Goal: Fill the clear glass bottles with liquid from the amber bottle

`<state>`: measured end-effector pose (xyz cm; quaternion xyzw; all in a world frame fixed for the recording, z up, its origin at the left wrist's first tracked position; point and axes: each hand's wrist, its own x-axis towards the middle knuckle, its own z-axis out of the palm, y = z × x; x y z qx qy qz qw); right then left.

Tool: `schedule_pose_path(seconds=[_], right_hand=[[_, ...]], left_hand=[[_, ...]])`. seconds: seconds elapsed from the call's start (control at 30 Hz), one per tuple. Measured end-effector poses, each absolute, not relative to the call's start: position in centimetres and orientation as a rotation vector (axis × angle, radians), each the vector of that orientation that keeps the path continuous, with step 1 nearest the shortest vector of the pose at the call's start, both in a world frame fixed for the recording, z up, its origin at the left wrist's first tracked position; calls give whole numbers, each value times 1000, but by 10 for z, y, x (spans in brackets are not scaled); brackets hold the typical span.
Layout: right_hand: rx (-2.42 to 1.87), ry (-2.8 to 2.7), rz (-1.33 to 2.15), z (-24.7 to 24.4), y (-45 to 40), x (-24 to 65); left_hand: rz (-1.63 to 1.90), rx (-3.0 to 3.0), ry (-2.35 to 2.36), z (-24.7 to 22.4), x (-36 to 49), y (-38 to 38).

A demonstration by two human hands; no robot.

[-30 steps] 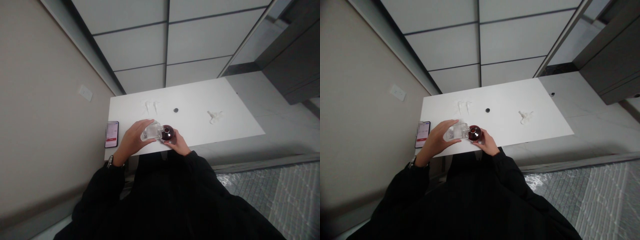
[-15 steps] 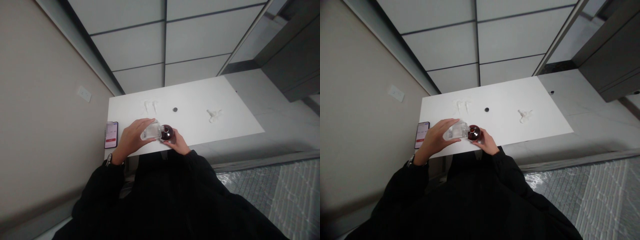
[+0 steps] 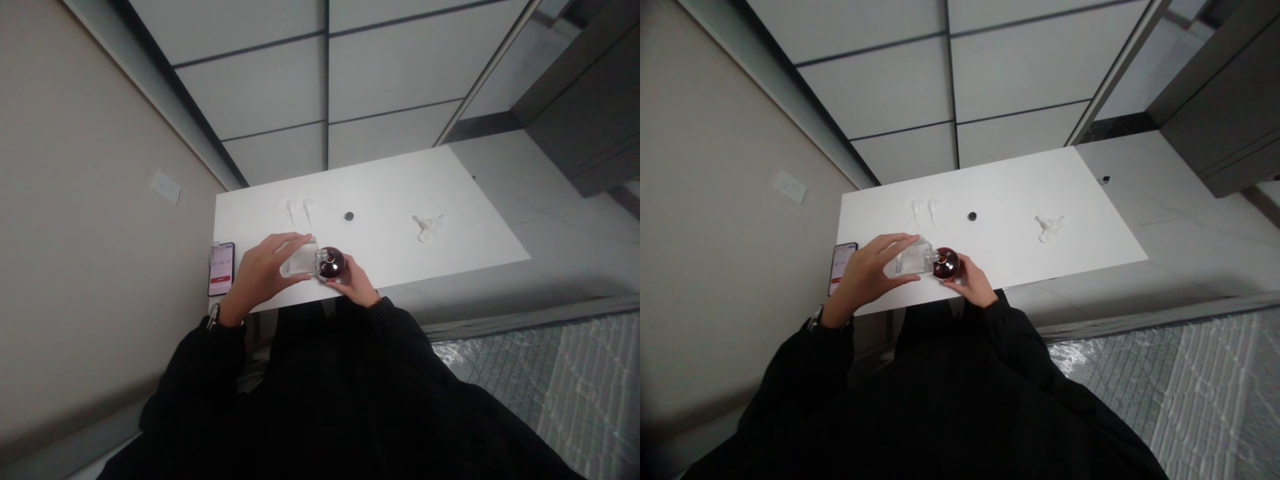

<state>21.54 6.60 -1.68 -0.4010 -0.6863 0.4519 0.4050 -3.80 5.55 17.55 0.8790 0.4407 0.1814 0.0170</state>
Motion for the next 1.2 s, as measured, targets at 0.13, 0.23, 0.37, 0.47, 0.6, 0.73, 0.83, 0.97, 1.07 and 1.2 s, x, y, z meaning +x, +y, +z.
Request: schedule_pose_path(seconds=[0.13,0.23,0.37,0.47,0.6,0.73,0.83,0.97,1.07,1.2], right_hand=[[-1018,-1730,1144,-17,66,215],[-1015,-1727,1153,-17,66,214],[-1022,-1735,1158,-15,66,215],[-1026,-1736,1158,-13,66,215],[-1025,-1720,1166,-12,65,214],[-1021,-1718,1170,-12,66,215],[-1025,-1727,1162,-13,66,215],[-1014,-1731,1150,-13,65,215],[-1018,-1726,1151,-13,65,215],[-1018,-1726,1155,-13,65,214]], left_hand=[[536,2742,1364,178,-37,57],[537,2761,1353,179,-37,58],[523,2751,1354,181,-37,59],[507,2737,1364,183,-38,58],[491,2752,1383,187,-38,57],[501,2783,1354,191,-38,58],[484,2786,1348,193,-38,59],[445,2787,1356,197,-39,59],[433,2805,1369,200,-40,59],[412,2825,1362,204,-40,59]])
